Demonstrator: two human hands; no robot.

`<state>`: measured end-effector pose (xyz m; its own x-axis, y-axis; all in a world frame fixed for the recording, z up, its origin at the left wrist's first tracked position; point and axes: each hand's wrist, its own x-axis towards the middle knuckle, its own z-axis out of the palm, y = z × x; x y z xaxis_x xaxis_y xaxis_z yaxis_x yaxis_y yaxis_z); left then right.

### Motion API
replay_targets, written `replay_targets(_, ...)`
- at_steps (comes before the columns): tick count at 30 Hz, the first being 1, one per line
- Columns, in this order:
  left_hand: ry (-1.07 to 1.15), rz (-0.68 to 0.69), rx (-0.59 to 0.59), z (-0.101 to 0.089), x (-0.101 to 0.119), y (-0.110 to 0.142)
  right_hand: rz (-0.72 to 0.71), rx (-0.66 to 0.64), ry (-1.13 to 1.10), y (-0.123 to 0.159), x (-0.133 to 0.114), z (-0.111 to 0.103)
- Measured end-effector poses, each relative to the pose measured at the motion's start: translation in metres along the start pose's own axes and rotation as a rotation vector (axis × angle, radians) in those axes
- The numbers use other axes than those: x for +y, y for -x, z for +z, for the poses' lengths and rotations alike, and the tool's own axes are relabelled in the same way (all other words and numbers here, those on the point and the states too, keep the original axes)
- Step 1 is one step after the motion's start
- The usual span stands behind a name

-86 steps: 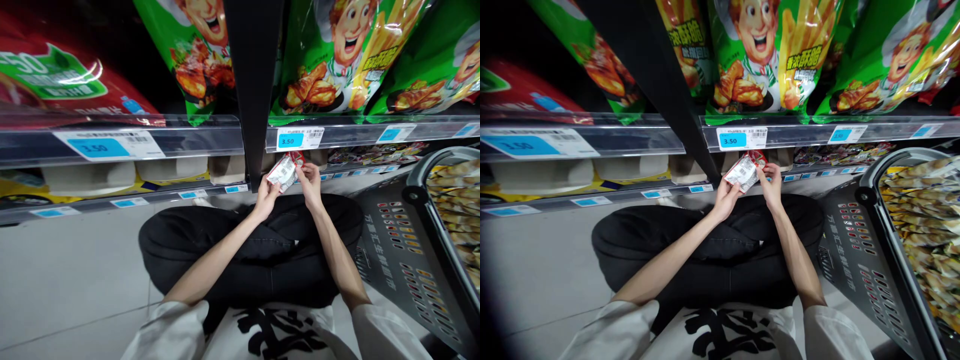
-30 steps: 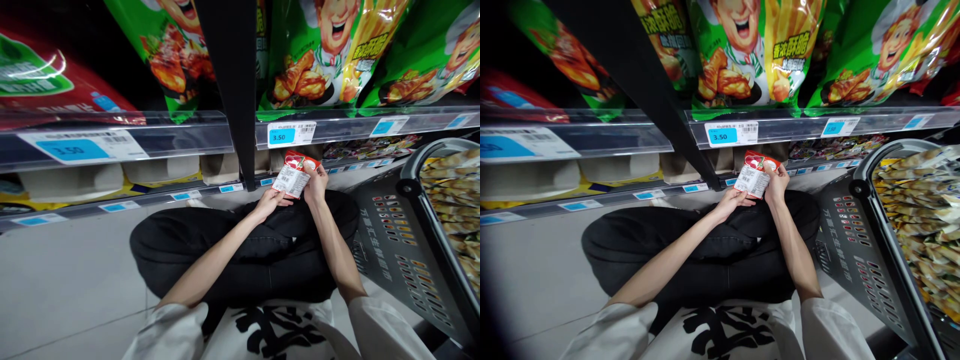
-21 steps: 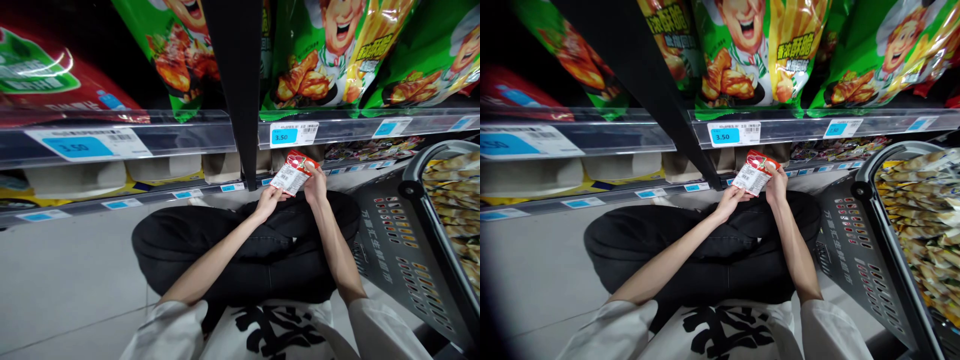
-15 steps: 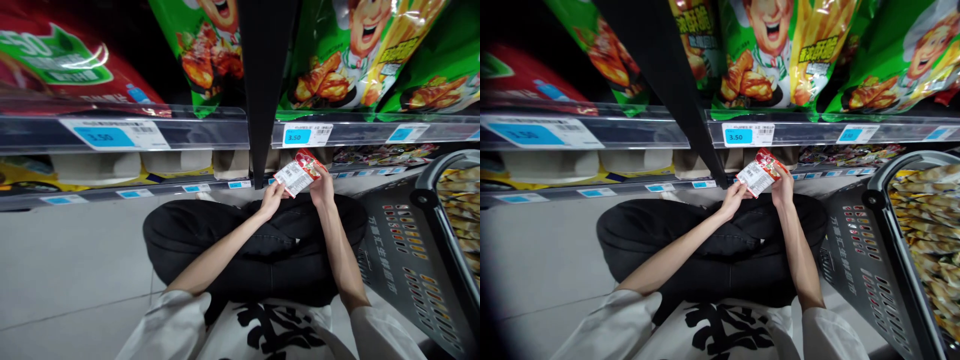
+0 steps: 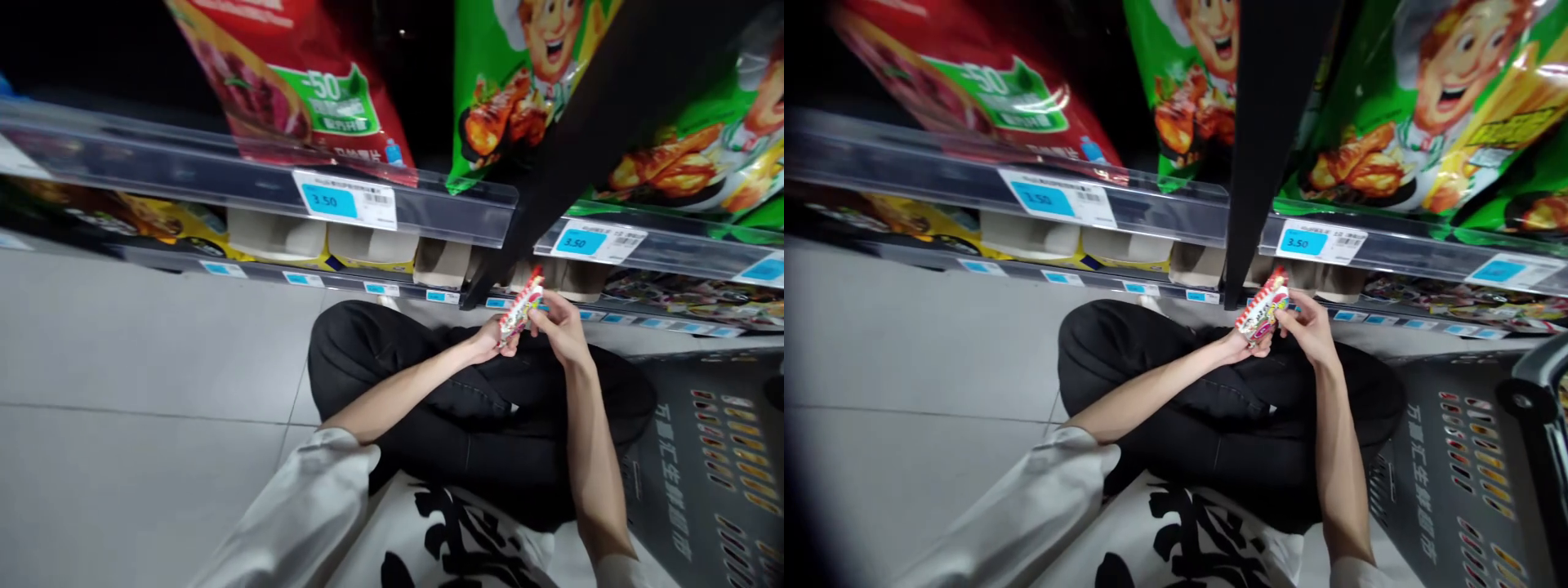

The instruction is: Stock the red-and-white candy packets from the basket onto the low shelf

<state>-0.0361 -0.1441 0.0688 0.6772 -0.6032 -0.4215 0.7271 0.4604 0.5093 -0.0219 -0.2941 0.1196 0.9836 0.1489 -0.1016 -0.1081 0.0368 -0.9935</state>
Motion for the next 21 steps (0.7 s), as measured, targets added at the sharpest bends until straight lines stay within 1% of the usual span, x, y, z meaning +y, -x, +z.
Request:
replay_targets(2,0.0,0.001,-0.028,-0.001,0.001,0.0,-0.028,0.006,0.021,0.0,0.002,-0.004)
replay_targets(5,-0.001,0.039,-0.088,-0.005,0.001,-0.002,-0.029,-0.005,0.026,0.0,0.002,-0.008)
replay_targets(6,-0.006,0.054,-0.115,-0.007,0.001,-0.003,-0.032,0.014,0.02,-0.001,0.001,-0.008)
replay_targets(8,-0.022,0.085,-0.167,-0.008,0.001,-0.006,-0.045,0.1,-0.004,-0.002,-0.001,-0.008)
replay_targets(10,-0.055,0.134,-0.2,-0.009,0.002,-0.011,-0.07,0.227,-0.045,-0.005,-0.002,-0.008)
replay_targets(12,-0.152,0.242,-0.186,-0.01,0.004,-0.017,-0.094,0.372,-0.092,-0.009,-0.002,-0.01)
replay_targets(13,-0.255,0.329,-0.154,-0.011,0.005,-0.019,-0.101,0.441,-0.114,-0.011,-0.001,-0.012)
replay_targets(14,-0.403,0.439,-0.106,-0.012,0.007,-0.022,-0.105,0.509,-0.135,-0.013,0.0,-0.014)
replay_targets(15,-0.596,0.559,-0.054,-0.013,0.007,-0.024,-0.103,0.567,-0.153,-0.015,0.001,-0.016)
replay_targets(17,-1.06,0.768,0.027,-0.017,0.008,-0.026,-0.092,0.654,-0.178,-0.018,0.005,-0.021)
replay_targets(18,-1.286,0.83,0.053,-0.02,0.008,-0.027,-0.088,0.681,-0.178,-0.02,0.006,-0.023)
replay_targets(19,-1.481,0.858,0.071,-0.022,0.007,-0.028,-0.09,0.698,-0.169,-0.021,0.008,-0.024)
replay_targets(21,-1.755,0.85,0.106,-0.025,0.004,-0.028,-0.101,0.707,-0.136,-0.027,0.01,-0.026)
